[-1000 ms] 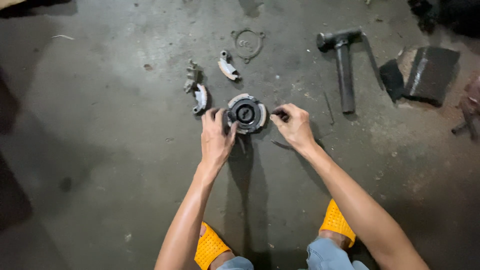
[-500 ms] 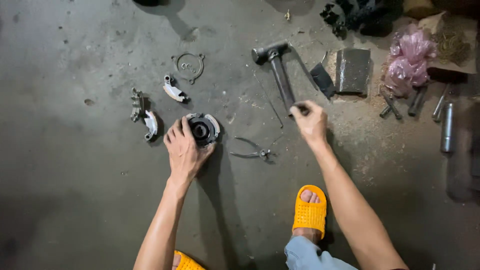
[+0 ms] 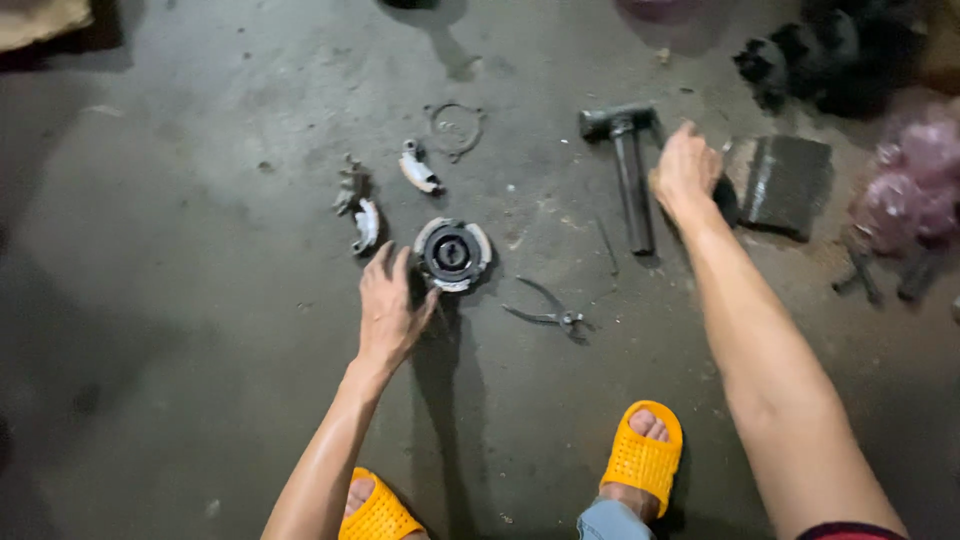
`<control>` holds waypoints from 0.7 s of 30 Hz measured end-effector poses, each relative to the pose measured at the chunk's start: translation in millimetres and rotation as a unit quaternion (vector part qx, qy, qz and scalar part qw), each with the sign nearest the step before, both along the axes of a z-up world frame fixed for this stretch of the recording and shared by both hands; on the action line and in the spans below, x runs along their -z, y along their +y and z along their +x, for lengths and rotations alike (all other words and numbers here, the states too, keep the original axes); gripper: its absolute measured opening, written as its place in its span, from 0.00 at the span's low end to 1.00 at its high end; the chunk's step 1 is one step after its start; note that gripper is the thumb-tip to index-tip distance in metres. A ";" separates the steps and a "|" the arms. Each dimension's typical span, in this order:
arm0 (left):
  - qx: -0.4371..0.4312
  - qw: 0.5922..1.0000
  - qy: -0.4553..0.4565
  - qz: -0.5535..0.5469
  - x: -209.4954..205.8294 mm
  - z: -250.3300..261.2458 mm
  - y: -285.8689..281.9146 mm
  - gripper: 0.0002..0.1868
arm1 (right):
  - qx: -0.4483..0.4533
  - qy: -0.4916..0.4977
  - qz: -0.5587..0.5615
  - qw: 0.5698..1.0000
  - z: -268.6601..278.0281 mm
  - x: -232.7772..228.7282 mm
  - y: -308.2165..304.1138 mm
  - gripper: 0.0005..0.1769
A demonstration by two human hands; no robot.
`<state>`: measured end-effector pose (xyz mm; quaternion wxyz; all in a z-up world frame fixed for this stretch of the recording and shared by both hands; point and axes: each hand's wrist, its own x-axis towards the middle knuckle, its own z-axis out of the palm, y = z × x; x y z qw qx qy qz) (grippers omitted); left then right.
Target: The person disassembles a mechanical part on the floor, then walks to a grinding machine to smooth a metal ring. After grinding, the person returns to the floor and reassembles the parts.
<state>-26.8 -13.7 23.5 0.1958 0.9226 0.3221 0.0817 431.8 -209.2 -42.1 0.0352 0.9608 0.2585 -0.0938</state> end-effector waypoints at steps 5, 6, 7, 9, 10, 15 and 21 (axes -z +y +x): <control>0.022 1.000 0.013 -0.013 10.3 1.4 2.2 0.43 | -0.119 -0.205 0.150 0.960 5.7 48.6 -35.6 0.22; 0.017 1.000 0.015 -0.013 9.1 2.8 1.8 0.43 | -0.123 -0.202 0.152 0.960 -14.6 11.5 -27.3 0.22; 0.025 1.000 0.010 -0.014 8.3 4.2 0.0 0.44 | -0.163 -0.159 0.237 0.945 -35.3 -26.1 -22.5 0.18; 0.030 0.999 0.007 -0.017 9.5 9.5 -2.5 0.45 | -0.202 -0.111 0.318 0.920 -30.1 -8.4 -53.3 0.17; 0.037 0.999 0.013 -0.018 11.1 13.0 -2.8 0.46 | -0.134 -0.052 0.165 0.976 -4.2 39.8 -79.7 0.12; 0.043 0.998 -0.035 -0.004 12.2 25.8 -6.4 0.56 | -0.251 -0.104 0.139 0.952 -93.3 -78.4 -38.7 0.11; 0.031 0.996 0.076 -0.036 -0.2 35.4 -1.5 0.60 | -0.235 0.176 0.260 0.920 -239.7 -145.0 20.2 0.13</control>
